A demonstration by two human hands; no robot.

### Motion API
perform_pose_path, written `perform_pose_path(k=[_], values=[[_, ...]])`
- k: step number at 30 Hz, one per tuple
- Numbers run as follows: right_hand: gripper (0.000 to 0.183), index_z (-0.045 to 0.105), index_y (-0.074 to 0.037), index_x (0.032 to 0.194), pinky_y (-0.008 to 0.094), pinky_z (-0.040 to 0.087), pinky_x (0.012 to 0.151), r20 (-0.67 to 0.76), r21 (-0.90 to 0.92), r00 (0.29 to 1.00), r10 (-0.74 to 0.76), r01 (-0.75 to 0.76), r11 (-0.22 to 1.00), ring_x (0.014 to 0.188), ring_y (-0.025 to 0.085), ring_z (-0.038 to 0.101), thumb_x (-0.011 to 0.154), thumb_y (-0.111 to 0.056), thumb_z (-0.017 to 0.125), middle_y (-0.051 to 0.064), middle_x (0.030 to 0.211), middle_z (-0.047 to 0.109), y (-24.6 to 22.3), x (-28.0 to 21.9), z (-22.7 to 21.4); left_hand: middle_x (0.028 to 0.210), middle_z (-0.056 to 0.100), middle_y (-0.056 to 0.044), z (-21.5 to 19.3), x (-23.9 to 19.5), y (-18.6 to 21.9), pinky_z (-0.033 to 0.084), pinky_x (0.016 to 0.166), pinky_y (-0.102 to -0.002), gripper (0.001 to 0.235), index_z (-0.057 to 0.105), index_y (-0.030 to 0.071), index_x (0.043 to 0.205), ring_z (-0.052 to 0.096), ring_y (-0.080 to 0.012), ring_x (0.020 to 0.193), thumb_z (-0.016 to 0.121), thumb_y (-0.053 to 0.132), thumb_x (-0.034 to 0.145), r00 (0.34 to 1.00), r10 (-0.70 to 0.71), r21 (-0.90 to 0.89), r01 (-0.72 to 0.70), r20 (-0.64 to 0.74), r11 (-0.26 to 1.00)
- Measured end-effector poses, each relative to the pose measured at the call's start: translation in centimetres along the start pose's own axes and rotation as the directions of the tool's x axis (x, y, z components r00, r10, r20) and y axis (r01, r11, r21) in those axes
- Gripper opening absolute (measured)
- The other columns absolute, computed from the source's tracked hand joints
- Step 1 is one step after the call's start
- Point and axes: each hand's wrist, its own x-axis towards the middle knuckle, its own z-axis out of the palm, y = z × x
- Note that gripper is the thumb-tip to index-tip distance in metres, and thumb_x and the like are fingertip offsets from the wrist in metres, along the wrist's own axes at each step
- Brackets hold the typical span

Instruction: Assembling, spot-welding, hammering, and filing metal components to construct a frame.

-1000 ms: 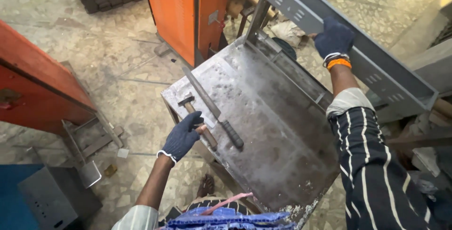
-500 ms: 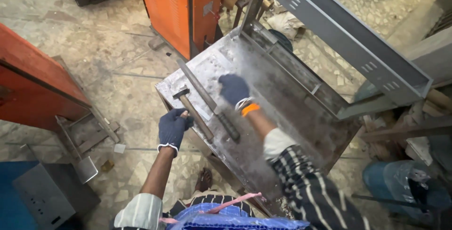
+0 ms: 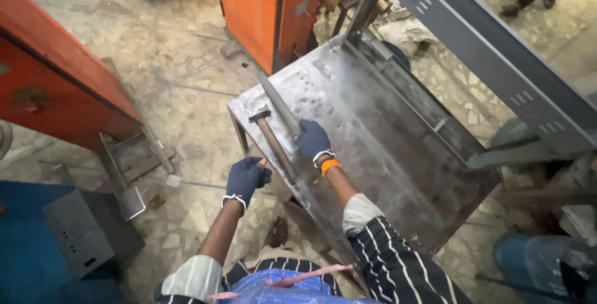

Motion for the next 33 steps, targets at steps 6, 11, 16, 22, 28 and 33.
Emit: perform_pose_path(k=[6,11,16,22,28,33], values=[[0.053,0.064,-0.001,0.129,0.042,0.051,0.099,-0.015,0.265,1.0,0.02,-0.015,0.964,0.114,0.036,0.066,0.079,-0.014,0.074,0.022,0.123,0.069,-9.3,-4.4,-1.4,0.084,0.077,-0.014,-0.1,0.5,-0.9,0.053,0.055,-0.033,0.032,0.071,-0.003,0.111,0.072,-0.0203,0.066,0.066,0.024,0.094,0.998,-0.065,-0.072,0.063,-0.025,0.995],[0.054,0.063,-0.004,0.133,0.041,0.056,0.092,0.177,0.391,0.962,0.207,-0.262,0.882,0.103,0.034,0.071,0.08,-0.013,0.07,0.019,0.117,0.072,-13.8,-6.5,0.9,0.084,0.075,-0.015,-0.8,1.8,-2.9,0.054,0.055,-0.033,0.033,0.071,-0.003,0.113,0.073,-0.0222,0.067,0.066,0.024,0.094,0.992,-0.116,-0.185,0.105,-0.051,0.977],[0.06,0.059,0.0,0.135,0.044,0.047,0.101,0.062,0.25,0.997,0.047,-0.061,0.966,0.121,0.039,0.059,0.077,-0.007,0.072,0.025,0.129,0.064,-8.8,-7.8,5.4,0.089,0.076,-0.015,-2.8,0.4,-2.1,0.053,0.054,-0.035,0.034,0.065,0.003,0.122,0.073,-0.0237,0.067,0.062,0.018,0.092,0.973,-0.2,-0.185,0.177,-0.114,0.967],[0.053,0.061,-0.002,0.137,0.042,0.048,0.109,-0.036,0.191,0.994,-0.105,0.11,0.975,0.128,0.04,0.06,0.084,-0.007,0.064,0.025,0.136,0.062,-5.6,-6.2,3.8,0.09,0.076,-0.015,-4.2,0.5,-2.8,0.054,0.055,-0.035,0.035,0.066,-0.002,0.121,0.072,-0.0223,0.068,0.06,0.02,0.095,0.966,-0.193,-0.233,0.151,-0.171,0.961],[0.015,0.07,-0.011,0.096,0.049,0.049,0.09,0.135,-0.107,0.981,-0.139,0.154,0.982,0.101,0.038,0.063,0.086,-0.02,0.073,0.016,0.1,0.066,-11.8,-5.3,-2.6,0.088,0.075,-0.016,-3.9,1.0,-3.0,0.054,0.056,-0.034,0.036,0.068,-0.003,0.12,0.071,-0.0227,0.067,0.064,0.022,0.095,0.973,-0.183,-0.197,0.153,-0.144,0.968],[0.028,0.065,-0.01,0.092,0.051,0.046,0.073,-0.031,-0.493,0.988,-0.152,0.117,0.862,0.084,0.035,0.062,0.07,-0.025,0.075,0.014,0.085,0.064,-8.1,-2.7,-1.0,0.09,0.076,-0.015,-4.6,0.3,-2.8,0.054,0.056,-0.034,0.038,0.067,-0.003,0.12,0.072,-0.0222,0.068,0.064,0.024,0.093,0.98,-0.143,-0.201,0.114,-0.139,0.973]])
